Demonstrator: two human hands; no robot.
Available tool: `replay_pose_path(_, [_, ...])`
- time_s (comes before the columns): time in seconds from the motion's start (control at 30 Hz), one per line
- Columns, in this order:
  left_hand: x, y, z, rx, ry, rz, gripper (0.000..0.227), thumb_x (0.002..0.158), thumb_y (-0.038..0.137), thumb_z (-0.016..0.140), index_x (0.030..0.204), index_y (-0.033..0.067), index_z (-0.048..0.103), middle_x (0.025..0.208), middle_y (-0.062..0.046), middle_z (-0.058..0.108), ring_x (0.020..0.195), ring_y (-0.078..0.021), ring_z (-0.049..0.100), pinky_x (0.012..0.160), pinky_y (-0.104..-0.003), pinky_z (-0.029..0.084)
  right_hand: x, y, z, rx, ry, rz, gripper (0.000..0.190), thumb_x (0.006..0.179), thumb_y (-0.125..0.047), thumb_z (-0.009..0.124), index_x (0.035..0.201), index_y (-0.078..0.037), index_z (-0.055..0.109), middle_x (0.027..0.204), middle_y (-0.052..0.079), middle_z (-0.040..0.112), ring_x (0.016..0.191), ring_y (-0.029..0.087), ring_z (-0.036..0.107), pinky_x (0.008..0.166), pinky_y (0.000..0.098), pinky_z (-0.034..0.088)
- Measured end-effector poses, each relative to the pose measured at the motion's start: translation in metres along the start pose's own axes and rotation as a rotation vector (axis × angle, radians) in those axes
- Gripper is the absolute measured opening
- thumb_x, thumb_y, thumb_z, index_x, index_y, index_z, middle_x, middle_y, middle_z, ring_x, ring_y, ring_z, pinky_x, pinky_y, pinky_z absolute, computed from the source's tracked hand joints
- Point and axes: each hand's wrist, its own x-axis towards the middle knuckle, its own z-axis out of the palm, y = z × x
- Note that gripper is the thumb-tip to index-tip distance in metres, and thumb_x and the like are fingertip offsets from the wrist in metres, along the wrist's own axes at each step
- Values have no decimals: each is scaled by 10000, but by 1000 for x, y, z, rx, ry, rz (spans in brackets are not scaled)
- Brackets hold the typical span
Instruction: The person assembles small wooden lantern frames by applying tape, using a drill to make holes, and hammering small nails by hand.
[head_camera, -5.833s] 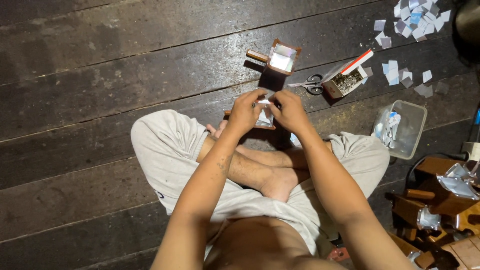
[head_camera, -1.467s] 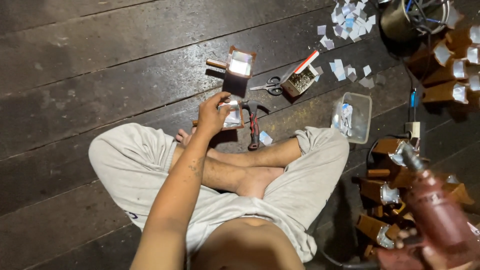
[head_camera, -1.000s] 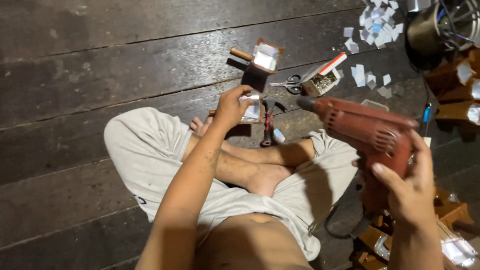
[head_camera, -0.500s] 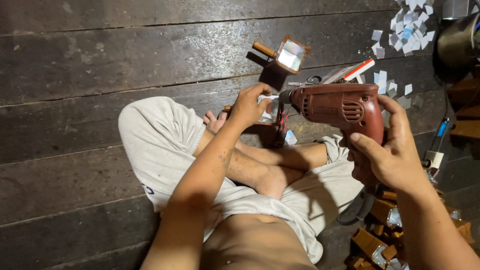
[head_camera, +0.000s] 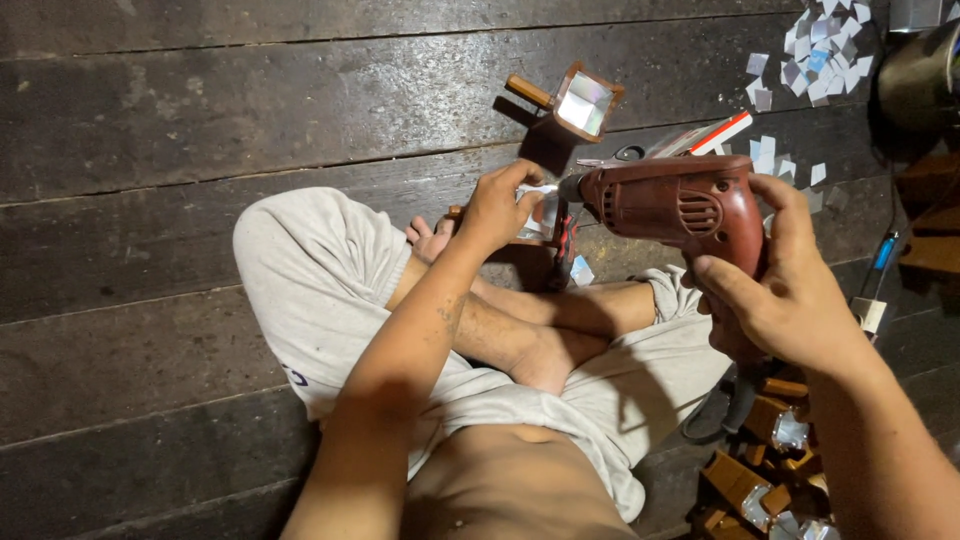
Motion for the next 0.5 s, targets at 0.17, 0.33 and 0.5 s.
replay_pose_path(0.17, [0, -6, 2, -4, 27, 49, 256, 846, 5, 776, 1048, 113, 663, 992, -53, 757, 885, -239, 725, 799, -357, 543, 21, -45, -9, -129, -206, 310, 802, 852, -233, 657, 1516, -98, 228, 1322, 222, 549, 1050, 403, 651, 917, 496, 469])
replay_pose_path(0.33, [-1, -3, 1, -39, 19, 32, 315, 836, -55, 754, 1073, 123, 646, 996, -44, 753, 895, -218, 723, 806, -342, 556, 33, -73, -13, -143, -288, 427, 772, 887, -233, 654, 1514, -149, 212, 1144, 197, 645, 840, 354, 693, 774, 469, 527])
replay_pose_path(0.5, [1, -5, 2, -28, 35, 63, 373, 828, -74, 748, 1112, 133, 624, 998, -43, 758, 922, -214, 743, 825, -342, 580, 37, -75, -13, -132, -314, 419, 793, 879, -234, 645, 1520, -161, 183, 1248, 201, 657, 966, 355, 712, 872, 467, 531])
